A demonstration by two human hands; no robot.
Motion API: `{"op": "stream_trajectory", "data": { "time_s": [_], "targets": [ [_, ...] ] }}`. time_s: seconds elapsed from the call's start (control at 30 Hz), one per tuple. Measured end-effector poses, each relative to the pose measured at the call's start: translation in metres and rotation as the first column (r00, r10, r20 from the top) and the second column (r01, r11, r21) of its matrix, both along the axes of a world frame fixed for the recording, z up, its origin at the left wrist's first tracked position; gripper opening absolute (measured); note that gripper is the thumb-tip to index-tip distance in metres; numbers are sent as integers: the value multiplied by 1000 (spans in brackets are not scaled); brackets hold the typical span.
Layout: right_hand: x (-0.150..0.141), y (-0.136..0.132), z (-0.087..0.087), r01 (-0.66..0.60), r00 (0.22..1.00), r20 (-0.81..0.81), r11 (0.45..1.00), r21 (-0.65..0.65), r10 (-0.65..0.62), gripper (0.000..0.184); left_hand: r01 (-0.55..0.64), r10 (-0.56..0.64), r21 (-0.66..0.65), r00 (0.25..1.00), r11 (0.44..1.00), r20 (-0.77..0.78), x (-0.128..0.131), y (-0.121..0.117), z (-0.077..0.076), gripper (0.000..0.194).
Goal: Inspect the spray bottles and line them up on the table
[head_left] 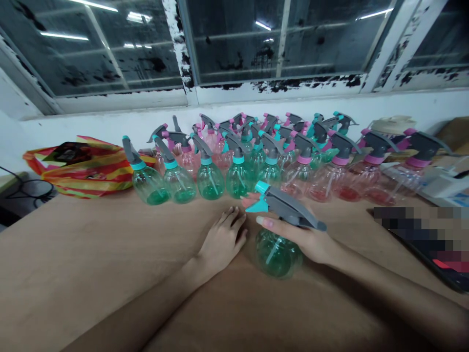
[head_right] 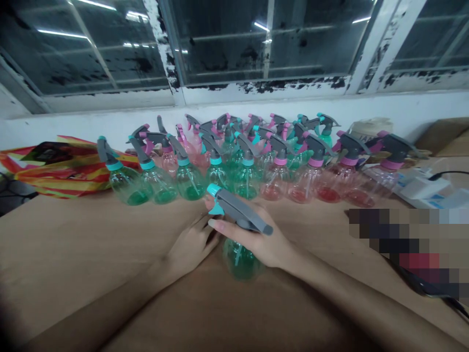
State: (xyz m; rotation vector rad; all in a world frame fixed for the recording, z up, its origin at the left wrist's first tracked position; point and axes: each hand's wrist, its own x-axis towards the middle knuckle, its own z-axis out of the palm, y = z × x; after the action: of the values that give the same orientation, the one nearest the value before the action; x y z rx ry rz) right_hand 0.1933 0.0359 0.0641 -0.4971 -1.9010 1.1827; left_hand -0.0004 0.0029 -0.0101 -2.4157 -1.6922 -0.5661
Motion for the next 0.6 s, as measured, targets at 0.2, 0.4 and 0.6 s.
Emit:
{"op": "stream_trajectory", "data": {
  "time_s": [0.2,0.4,0.6],
  "targets": [
    [1,-2,-6,104,993,57,994,39,-107,27,46,-48,-50,998,998,-51,-3,0,3,27],
    [0,-2,-1,40,999,37,999,-1,-40,31,44,-45,-45,998,998,-39,-2,0,4,26],
    [-1,-2,1,14,1000,20,999,-38,-14,22,44,-45,-29,998,999,-42,-3,0,5,26]
  ]
}}
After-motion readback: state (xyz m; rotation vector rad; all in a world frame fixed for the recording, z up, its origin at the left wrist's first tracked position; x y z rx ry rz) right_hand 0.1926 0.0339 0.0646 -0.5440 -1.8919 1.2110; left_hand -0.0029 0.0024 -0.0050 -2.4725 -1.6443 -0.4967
